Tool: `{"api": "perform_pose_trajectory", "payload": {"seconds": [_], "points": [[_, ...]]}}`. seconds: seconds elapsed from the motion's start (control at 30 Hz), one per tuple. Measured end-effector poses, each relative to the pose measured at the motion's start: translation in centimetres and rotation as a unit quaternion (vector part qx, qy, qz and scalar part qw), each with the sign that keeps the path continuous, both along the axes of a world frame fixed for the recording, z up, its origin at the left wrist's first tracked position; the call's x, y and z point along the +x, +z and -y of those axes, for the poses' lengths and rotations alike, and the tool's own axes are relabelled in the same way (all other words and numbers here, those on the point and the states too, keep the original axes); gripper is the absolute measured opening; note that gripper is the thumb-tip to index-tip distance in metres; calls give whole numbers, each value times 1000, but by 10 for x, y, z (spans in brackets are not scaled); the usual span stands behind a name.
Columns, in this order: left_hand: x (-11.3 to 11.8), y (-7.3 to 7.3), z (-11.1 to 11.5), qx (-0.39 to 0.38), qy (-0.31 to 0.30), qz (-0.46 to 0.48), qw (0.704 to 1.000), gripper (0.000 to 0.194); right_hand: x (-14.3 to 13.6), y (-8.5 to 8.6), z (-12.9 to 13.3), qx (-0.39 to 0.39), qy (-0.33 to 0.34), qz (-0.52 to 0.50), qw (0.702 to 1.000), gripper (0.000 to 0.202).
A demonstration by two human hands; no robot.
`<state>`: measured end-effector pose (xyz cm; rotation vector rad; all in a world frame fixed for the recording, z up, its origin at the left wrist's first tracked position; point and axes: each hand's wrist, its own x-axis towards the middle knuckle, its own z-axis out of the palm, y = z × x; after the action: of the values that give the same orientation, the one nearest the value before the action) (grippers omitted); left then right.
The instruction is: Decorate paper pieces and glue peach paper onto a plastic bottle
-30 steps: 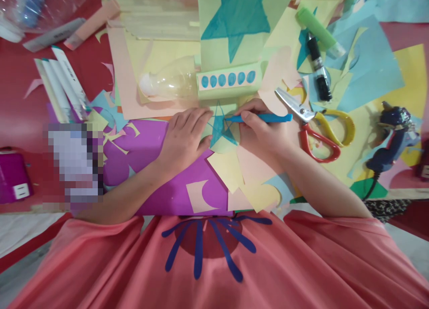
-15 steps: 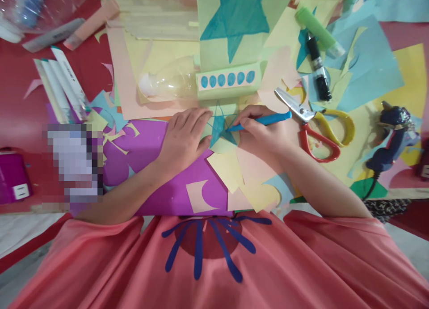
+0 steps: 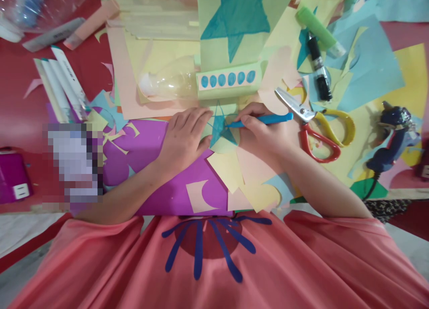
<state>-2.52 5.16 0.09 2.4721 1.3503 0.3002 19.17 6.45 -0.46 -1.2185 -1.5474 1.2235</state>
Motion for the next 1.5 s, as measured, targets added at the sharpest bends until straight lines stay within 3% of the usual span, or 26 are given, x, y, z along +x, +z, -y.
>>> {"api": "perform_pose_trajectory", "payload": {"seconds": [0.17, 0.43, 0.7, 0.97, 1.3, 1.5], "points": [[0, 0, 0, 2, -2, -1, 1000, 41, 0, -4, 0, 26, -23, 7, 999, 13], [-1, -4, 0, 22, -12, -4, 1000, 43, -3, 7, 3, -33, -12, 48, 998, 19], [-1, -1, 0, 13, -10, -9, 1000, 43, -1, 1, 1, 10, -11, 19, 1000, 14], [-2, -3, 0, 10, -10, -1, 1000, 42, -1, 7, 1, -7, -19, 47, 999, 19], [-2, -3, -1, 10, -14, -5, 1000, 44, -1, -2, 0, 14, -34, 30, 999, 16], [-3, -5, -1, 19, -15, -3, 1000, 44, -1, 4, 0, 26, -62, 22, 998, 20]]}}
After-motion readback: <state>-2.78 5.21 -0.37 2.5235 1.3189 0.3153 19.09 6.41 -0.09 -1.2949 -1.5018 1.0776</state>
